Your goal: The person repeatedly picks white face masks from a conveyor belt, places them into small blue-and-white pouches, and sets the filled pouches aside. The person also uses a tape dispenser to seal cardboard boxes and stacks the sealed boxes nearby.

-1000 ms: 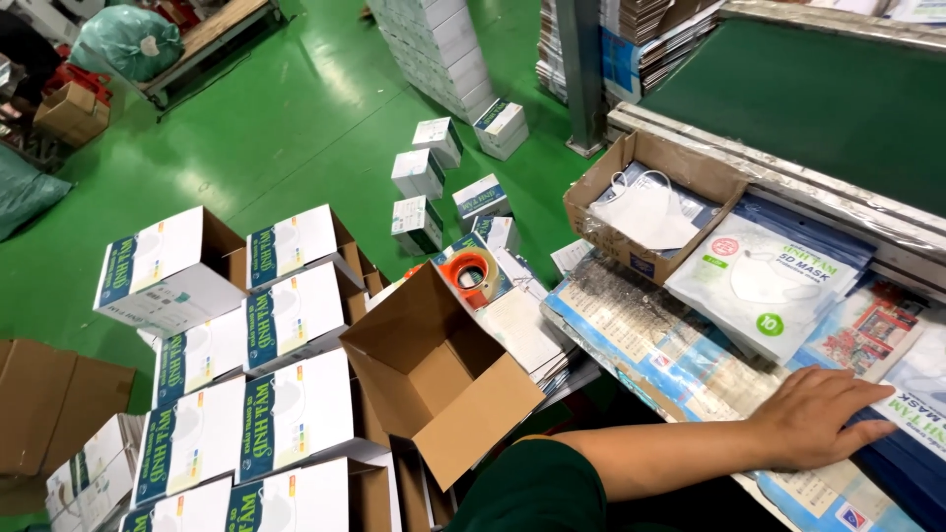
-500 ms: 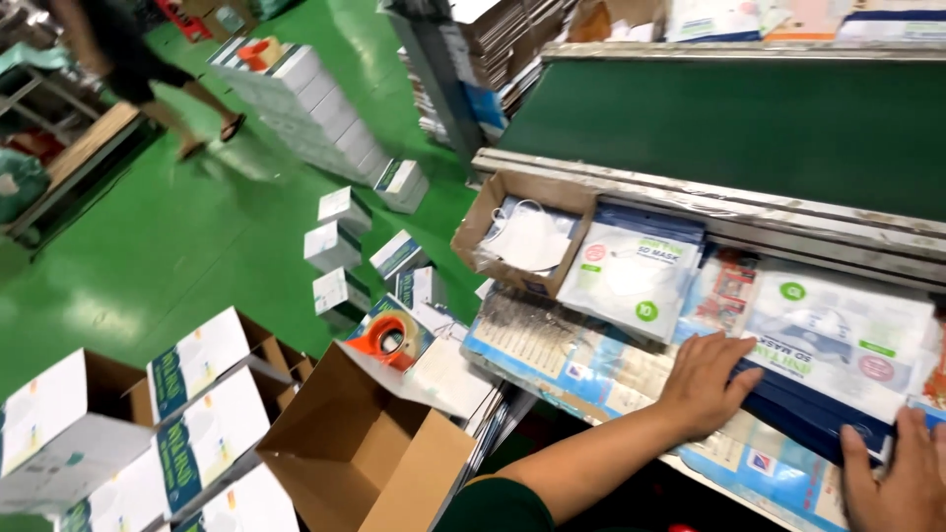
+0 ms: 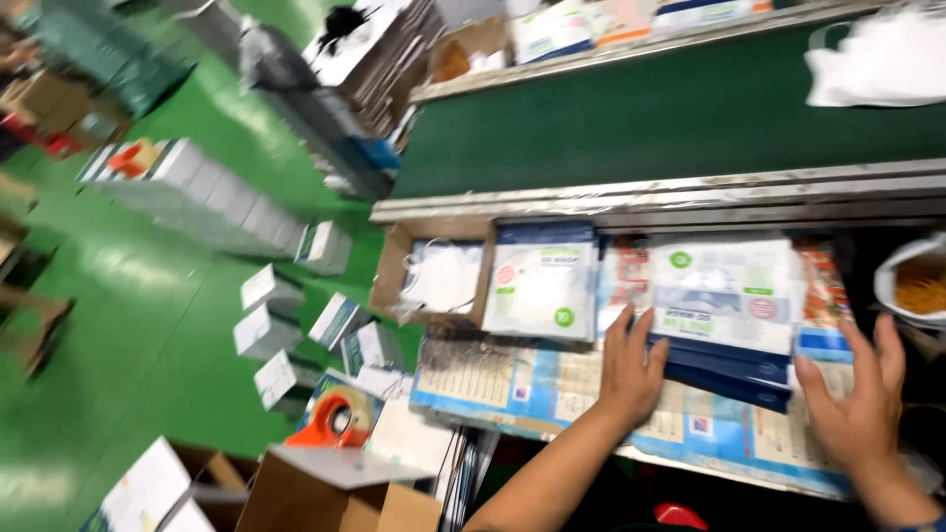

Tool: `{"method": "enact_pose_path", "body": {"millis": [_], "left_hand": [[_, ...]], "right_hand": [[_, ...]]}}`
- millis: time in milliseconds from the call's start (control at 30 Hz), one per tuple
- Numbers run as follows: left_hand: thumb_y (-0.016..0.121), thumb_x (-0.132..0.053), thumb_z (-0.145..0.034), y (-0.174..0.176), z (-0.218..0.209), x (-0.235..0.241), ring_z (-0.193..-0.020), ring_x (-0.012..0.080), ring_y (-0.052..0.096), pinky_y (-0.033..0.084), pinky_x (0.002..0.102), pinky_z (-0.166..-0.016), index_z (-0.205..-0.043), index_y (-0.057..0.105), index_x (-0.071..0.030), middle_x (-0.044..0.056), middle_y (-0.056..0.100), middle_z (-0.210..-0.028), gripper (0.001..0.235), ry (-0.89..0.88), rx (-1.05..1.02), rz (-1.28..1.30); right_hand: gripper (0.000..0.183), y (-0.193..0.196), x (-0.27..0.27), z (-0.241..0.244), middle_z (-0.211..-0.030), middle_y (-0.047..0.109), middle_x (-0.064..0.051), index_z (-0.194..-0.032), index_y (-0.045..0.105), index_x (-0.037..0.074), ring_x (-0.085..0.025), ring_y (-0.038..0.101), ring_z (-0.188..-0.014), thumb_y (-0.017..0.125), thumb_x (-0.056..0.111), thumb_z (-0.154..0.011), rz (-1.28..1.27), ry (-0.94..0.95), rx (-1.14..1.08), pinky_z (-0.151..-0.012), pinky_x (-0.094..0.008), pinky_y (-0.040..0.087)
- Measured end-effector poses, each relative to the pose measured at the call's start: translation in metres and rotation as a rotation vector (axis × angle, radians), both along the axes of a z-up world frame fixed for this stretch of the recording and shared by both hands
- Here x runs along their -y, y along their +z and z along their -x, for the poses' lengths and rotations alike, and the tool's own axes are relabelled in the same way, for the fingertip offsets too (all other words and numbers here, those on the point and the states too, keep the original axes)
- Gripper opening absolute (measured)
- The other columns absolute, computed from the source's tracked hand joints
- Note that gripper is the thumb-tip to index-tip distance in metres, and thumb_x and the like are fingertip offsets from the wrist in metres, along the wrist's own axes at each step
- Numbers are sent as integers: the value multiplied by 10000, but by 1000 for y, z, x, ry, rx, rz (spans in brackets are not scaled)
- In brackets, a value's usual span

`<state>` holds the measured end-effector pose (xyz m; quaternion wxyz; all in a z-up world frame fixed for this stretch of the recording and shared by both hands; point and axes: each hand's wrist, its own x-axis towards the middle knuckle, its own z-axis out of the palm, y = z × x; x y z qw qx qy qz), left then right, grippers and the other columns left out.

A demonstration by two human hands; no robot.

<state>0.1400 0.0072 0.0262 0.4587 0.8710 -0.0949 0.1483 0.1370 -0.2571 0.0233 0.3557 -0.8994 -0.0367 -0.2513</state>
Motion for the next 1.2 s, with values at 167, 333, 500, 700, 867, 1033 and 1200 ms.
{"method": "enact_pose_path", "body": {"millis": [167, 333, 500, 700, 867, 1033, 1200], "left_hand": [[552, -243, -1056, 11, -1, 0, -1432, 444, 395, 272, 531, -1211, -1468, 504, -11, 263, 412, -1568, 476, -16, 3, -50], [551, -237, -1051, 9, -2, -2, -1429, 444, 395, 262, 545, -1198, -1457, 513, -9, 267, 415, -1552, 468, 13, 6, -74], [550, -245, -1061, 10, -5, -2, -1427, 443, 409, 273, 540, -1204, -1461, 510, -1, 266, 428, -1553, 470, 8, 17, -73], [553, -236, -1062, 18, -5, -2, -1402, 441, 430, 278, 543, -1196, -1459, 511, 9, 262, 442, -1543, 468, -7, -13, -90], [580, -215, -1053, 81, -57, 4, -1303, 420, 487, 385, 483, -1135, -1476, 492, 46, 254, 505, -1416, 504, 25, 131, -43], [638, -428, -969, 127, -198, 4, -1177, 387, 511, 426, 501, -1002, -1393, 581, 38, 234, 566, -1313, 632, 226, 133, -415], [564, -605, -995, 76, -308, -14, -1330, 391, 446, 352, 540, -1078, -1273, 658, -22, 231, 521, -1433, 652, 387, -199, -522]], "right_hand": [[666, 65, 34, -117, -1647, 288, -321, -1541, 465, 2, -468, 361, -1509, 714, 338, -1024, 84, 51, 180, -1274, -478, 329], [850, 59, 78, -302, -1625, 339, -393, -1613, 361, -87, -555, 310, -1486, 681, 452, -1039, 106, 14, 19, -1176, -598, 290], [835, 13, 60, -394, -1486, 483, -318, -1519, 454, -68, -491, 435, -1383, 598, 576, -1007, 270, -148, -174, -1104, -570, 366], [751, 56, -71, -318, -1306, 651, -229, -1290, 699, 6, -398, 568, -1245, 616, 667, -942, 487, 70, -27, -1030, -496, 428], [523, 79, -83, -293, -1357, 664, -166, -1251, 712, 68, -363, 548, -1339, 608, 525, -1018, 95, 188, -62, -1111, -499, 410], [539, 51, -81, -306, -1471, 575, -256, -1388, 654, 29, -422, 461, -1409, 644, 414, -1011, 175, 61, 145, -1133, -524, 336], [575, 52, -85, -313, -1424, 592, -238, -1332, 649, -27, -422, 457, -1401, 664, 418, -968, 191, 63, 34, -1136, -522, 328]]}}
